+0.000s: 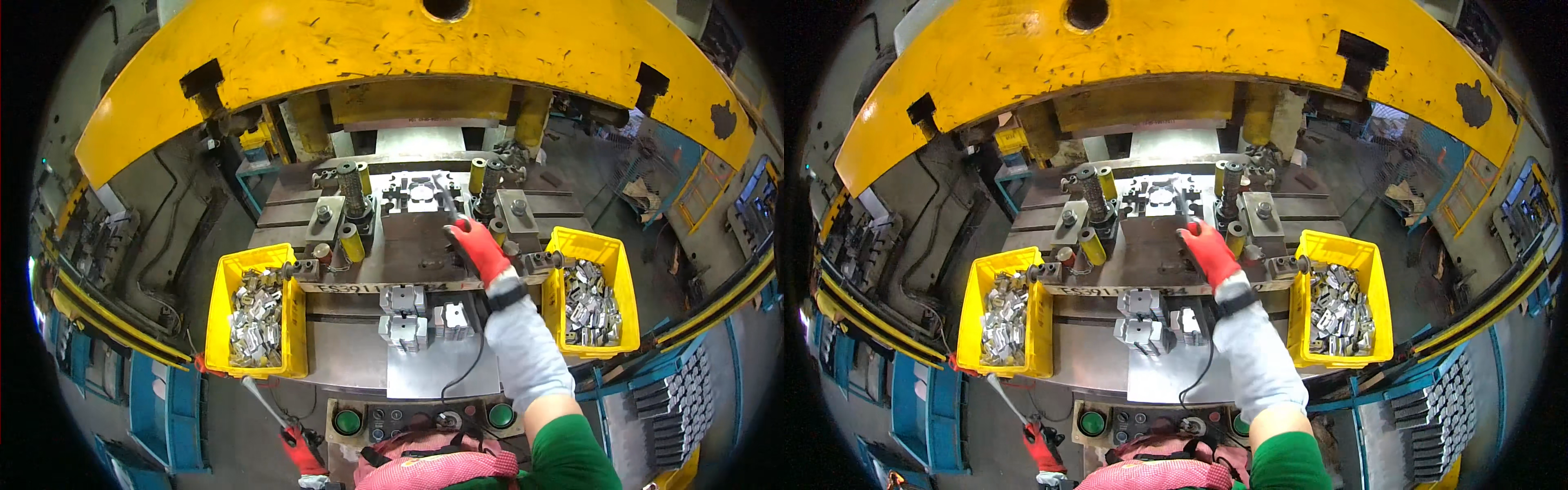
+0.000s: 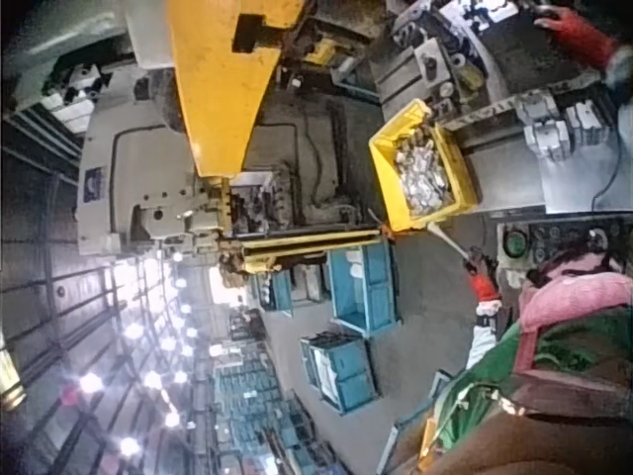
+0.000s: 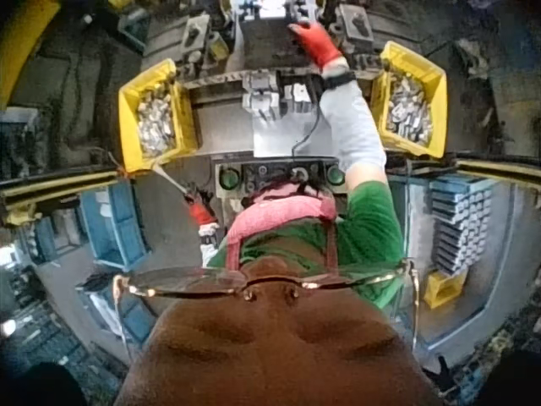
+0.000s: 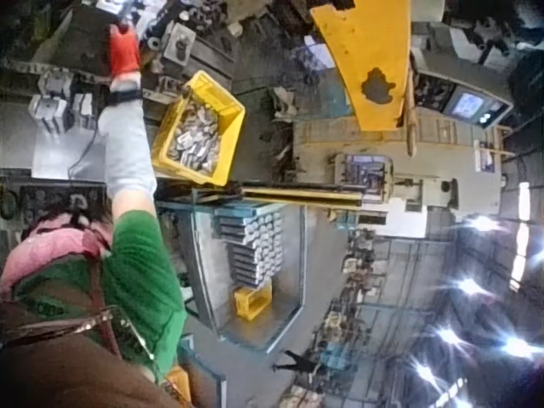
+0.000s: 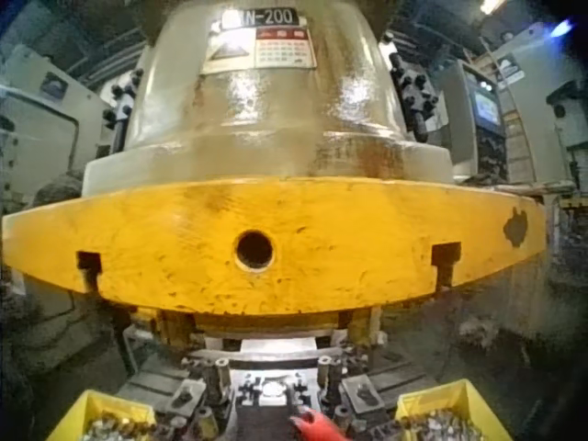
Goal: The recorder is operating a large yellow industrial power press to stamp or bend small metal components, using a handheld magnetic tool to place and remove the workpieces.
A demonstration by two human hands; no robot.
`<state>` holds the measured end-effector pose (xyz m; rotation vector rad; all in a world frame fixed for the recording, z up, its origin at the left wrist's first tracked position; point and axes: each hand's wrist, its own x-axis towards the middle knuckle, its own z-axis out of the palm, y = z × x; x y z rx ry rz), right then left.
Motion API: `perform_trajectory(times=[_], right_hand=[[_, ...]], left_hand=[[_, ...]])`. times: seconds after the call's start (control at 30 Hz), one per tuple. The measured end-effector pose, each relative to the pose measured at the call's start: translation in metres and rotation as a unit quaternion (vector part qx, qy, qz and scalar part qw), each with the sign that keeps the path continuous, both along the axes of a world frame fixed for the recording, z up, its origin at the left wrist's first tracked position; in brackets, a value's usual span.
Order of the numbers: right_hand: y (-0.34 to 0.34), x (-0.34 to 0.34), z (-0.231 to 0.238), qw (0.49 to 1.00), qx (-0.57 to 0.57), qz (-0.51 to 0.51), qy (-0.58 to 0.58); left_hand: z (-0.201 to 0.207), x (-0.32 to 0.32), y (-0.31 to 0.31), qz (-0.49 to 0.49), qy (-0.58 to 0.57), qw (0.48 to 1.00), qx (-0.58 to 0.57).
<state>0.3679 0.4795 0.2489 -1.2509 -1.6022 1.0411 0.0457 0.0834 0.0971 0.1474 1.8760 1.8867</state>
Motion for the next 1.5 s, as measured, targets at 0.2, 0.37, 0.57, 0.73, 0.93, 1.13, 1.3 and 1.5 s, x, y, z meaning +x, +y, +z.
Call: perform_trajectory(times=[0.2,0.37,0.57,0.73,0.93,1.13,1.3,1.5], right_hand=[[-0.168,0.089,-0.026,0.938,0.051,-0.316,0.134],[-0.307,0.199,-0.149,0.791,0.039,-0.598,0.121],[-0.365,0.189,-0.311,0.866,-0.265,-0.406,0.12],[-0.348,0.171,-0.367,0.866,-0.332,-0.348,-0.133],[-0.347,0.159,-0.328,0.855,-0.341,-0.345,-0.182],[-0.342,0.151,-0.304,0.841,-0.382,-0.326,-0.2],[-0.34,0.148,-0.326,0.849,-0.344,-0.339,-0.212],[-0.344,0.158,-0.334,0.843,-0.35,-0.355,-0.201]], left_hand=[[-0.043,-0.003,-0.019,-0.002,-0.074,0.991,-0.111],[-0.082,0.001,-0.012,-0.201,0.002,0.951,-0.235],[-0.239,-0.071,-0.021,-0.403,0.204,0.759,-0.469],[-0.234,-0.064,-0.001,-0.323,0.186,0.769,-0.519],[-0.216,-0.052,0.01,-0.288,0.171,0.814,-0.474],[-0.212,-0.052,0.004,-0.249,0.154,0.821,-0.491],[-0.233,-0.072,-0.011,-0.259,0.213,0.798,-0.501],[-0.238,-0.069,0.002,-0.251,0.086,0.844,-0.465]])
